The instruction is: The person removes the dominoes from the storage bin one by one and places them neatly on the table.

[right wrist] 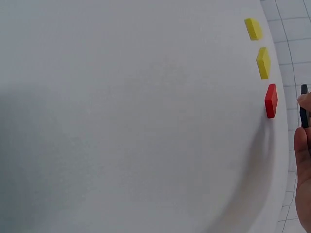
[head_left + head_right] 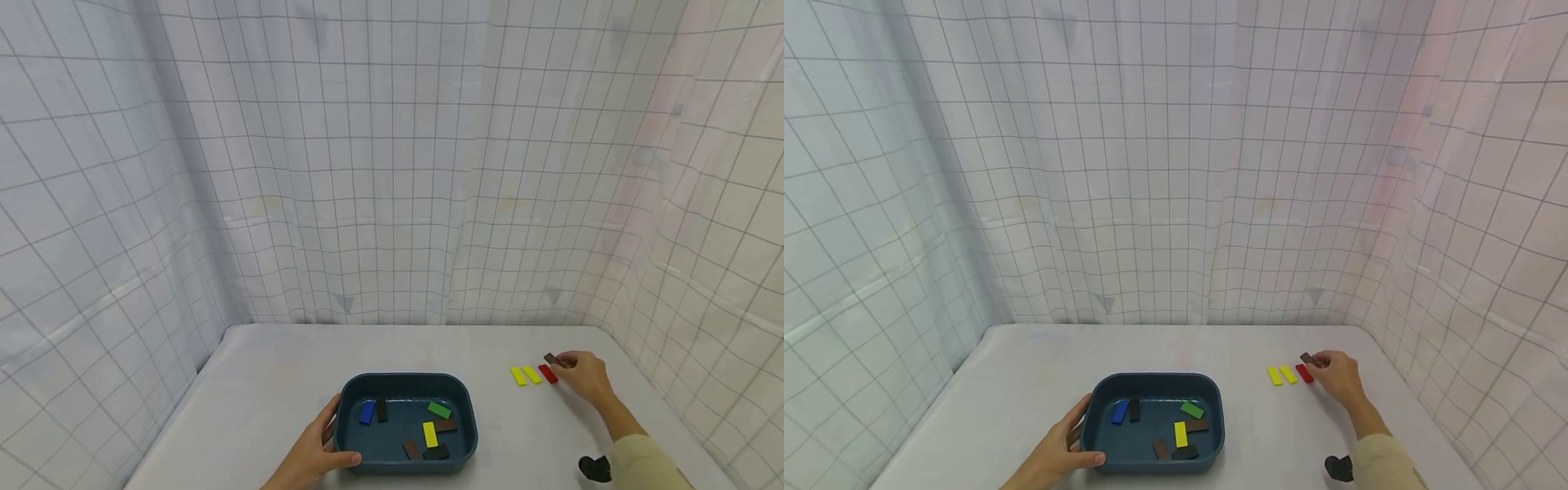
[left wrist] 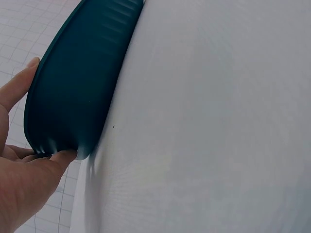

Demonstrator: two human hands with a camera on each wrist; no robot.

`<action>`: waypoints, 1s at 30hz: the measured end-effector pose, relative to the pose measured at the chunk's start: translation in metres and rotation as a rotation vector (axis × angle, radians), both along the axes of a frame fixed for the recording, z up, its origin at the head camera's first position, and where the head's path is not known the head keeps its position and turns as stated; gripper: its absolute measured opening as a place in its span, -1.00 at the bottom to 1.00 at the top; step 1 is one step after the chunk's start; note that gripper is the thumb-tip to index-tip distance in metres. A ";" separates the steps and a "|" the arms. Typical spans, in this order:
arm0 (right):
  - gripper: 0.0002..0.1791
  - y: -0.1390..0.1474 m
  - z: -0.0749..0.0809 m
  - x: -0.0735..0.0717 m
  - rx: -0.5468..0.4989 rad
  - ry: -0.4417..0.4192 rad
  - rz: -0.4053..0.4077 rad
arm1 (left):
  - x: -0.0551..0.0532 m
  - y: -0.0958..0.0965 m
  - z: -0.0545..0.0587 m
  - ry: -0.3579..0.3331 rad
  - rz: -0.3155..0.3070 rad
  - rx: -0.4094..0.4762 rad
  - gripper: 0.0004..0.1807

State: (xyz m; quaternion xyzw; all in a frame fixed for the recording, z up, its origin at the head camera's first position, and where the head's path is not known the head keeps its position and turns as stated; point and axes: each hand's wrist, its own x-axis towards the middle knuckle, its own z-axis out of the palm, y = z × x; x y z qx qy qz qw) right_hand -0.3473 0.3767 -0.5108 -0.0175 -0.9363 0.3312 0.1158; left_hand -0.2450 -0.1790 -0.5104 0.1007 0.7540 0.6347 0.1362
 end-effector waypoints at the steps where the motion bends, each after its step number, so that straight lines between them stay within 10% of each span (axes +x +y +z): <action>1: -0.65 0.002 -0.001 0.001 0.001 0.000 -0.007 | 0.000 0.000 0.000 0.000 -0.001 0.002 0.20; 30: -0.54 0.007 -0.034 0.006 0.006 -0.007 -0.180 | -0.003 0.001 -0.002 -0.031 -0.015 0.041 0.21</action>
